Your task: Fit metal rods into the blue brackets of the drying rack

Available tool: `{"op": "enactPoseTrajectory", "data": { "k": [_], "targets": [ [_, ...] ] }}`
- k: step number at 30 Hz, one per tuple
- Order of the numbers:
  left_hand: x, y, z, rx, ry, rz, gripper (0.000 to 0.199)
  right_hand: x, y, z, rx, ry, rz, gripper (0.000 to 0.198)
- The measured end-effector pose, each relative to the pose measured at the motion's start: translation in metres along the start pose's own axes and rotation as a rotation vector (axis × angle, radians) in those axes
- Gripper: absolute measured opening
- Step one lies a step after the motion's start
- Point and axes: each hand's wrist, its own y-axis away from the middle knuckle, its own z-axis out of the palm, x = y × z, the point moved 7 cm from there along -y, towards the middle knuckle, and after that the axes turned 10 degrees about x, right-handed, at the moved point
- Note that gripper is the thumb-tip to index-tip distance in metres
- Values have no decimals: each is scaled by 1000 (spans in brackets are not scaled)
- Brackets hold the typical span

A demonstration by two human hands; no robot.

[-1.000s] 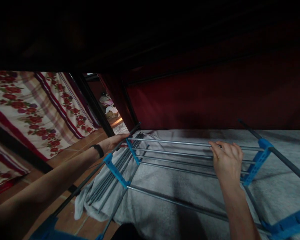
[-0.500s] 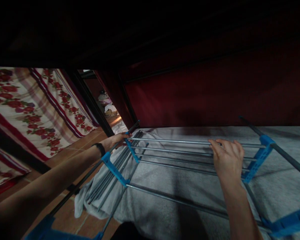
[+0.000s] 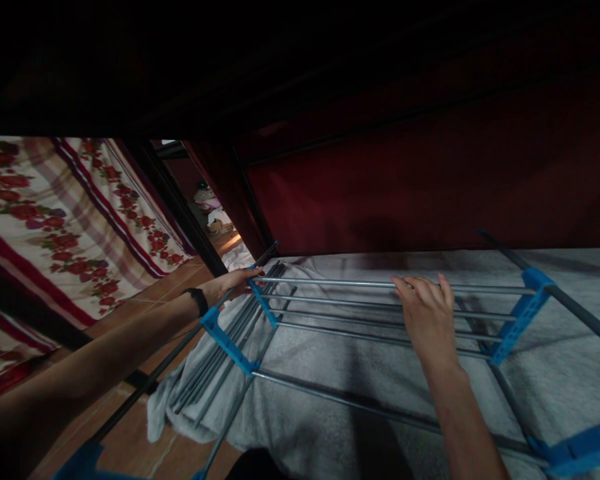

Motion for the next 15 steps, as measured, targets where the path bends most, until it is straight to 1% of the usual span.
{"op": "enactPoseTrajectory", "data": {
  "k": [6,12,15],
  "targets": [
    [1,5,4,-24,61,-13,50,3,0,6,-4,-22,-23,28],
    [4,16,7,-29,94,-13,46,5,0,9,-7,-38,-41,26],
    [5,26,9,-69,123,4,44,5,-1,9,-8,-45,-57,26]
  ]
}}
